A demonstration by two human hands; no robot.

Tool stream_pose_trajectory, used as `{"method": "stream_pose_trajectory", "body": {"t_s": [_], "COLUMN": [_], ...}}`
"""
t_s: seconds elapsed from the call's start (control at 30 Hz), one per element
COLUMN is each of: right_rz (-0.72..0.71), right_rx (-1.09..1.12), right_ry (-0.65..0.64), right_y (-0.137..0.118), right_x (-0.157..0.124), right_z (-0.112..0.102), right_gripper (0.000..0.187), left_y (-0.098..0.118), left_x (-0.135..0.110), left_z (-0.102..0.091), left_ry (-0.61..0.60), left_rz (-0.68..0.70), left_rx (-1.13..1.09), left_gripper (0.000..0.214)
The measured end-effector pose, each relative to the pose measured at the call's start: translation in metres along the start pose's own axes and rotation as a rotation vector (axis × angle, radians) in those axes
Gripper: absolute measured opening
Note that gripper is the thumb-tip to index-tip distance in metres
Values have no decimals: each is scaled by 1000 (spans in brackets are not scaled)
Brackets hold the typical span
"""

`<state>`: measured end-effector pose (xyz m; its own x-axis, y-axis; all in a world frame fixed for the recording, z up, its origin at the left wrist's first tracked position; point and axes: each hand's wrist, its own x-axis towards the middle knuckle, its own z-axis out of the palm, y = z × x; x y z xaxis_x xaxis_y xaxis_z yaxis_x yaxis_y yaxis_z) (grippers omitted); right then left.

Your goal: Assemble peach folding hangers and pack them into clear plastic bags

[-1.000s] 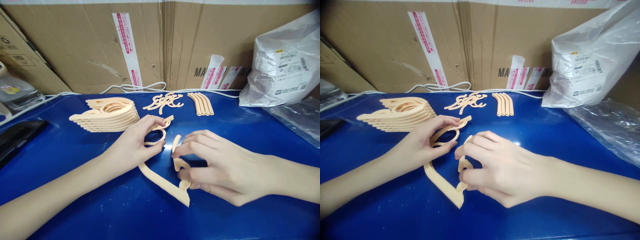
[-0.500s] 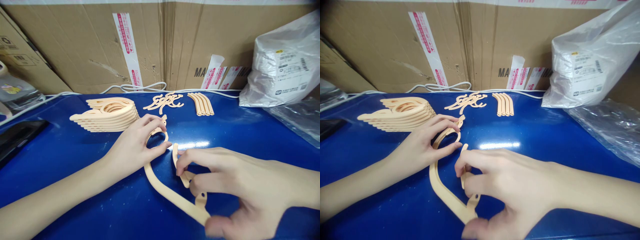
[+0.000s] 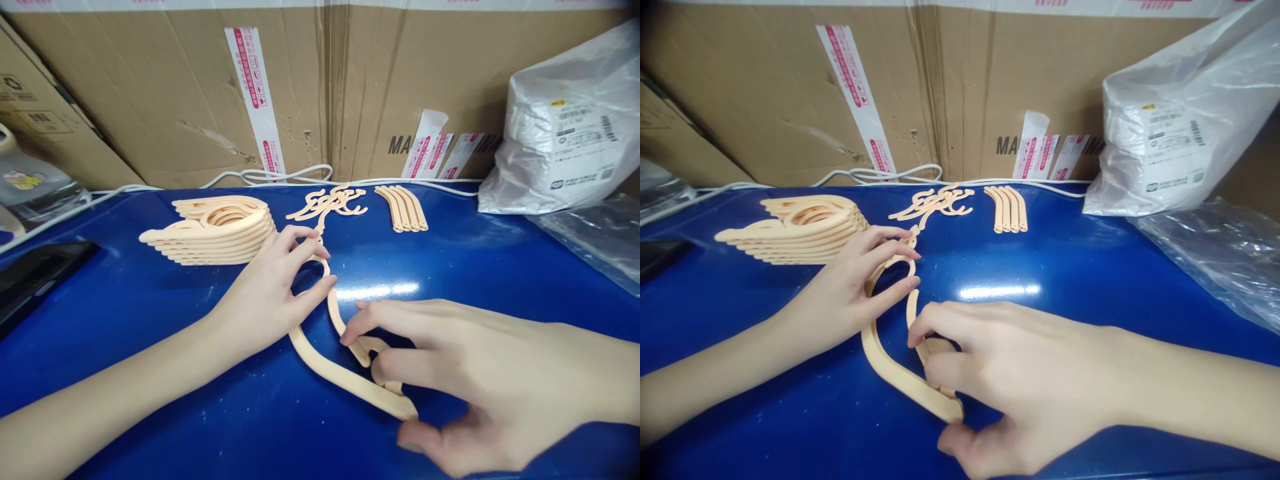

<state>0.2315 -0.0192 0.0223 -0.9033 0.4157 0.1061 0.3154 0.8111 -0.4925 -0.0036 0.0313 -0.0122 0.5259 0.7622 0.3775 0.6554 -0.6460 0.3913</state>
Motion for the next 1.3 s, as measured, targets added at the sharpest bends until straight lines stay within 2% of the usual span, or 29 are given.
{"method": "stream_pose_trajectory", "body": {"t_s": [0.27, 0.53, 0.73, 0.93, 1.07, 1.2, 1.3], "right_rz": [-55, -3, -3, 10, -5, -27, -61], "right_rx": [-61, -49, 22, -17, -87, -244, -388], "right_ry": [25, 58, 24, -37, 14, 137, 234], "right_y": [-3, -1, 3, 0, 5, 18, 28], "right_x": [-3, -4, -2, -1, -3, -3, -2], "right_z": [4, 6, 7, 5, 4, 5, 5], "right_gripper": [7, 19, 23, 38, 28, 12, 16], "left_y": [4, 2, 1, 3, 6, 9, 11], "left_x": [-2, -3, -2, -2, -2, -2, -3], "left_z": [2, 3, 3, 2, 2, 2, 2], "left_ry": [1, -4, 9, -7, -20, -45, -61], "left_rz": [-24, -35, -23, 8, 42, 52, 34], "left_rx": [14, -36, -58, -70, -115, -188, -238], "left_gripper": [19, 17, 14, 13, 16, 24, 35]}}
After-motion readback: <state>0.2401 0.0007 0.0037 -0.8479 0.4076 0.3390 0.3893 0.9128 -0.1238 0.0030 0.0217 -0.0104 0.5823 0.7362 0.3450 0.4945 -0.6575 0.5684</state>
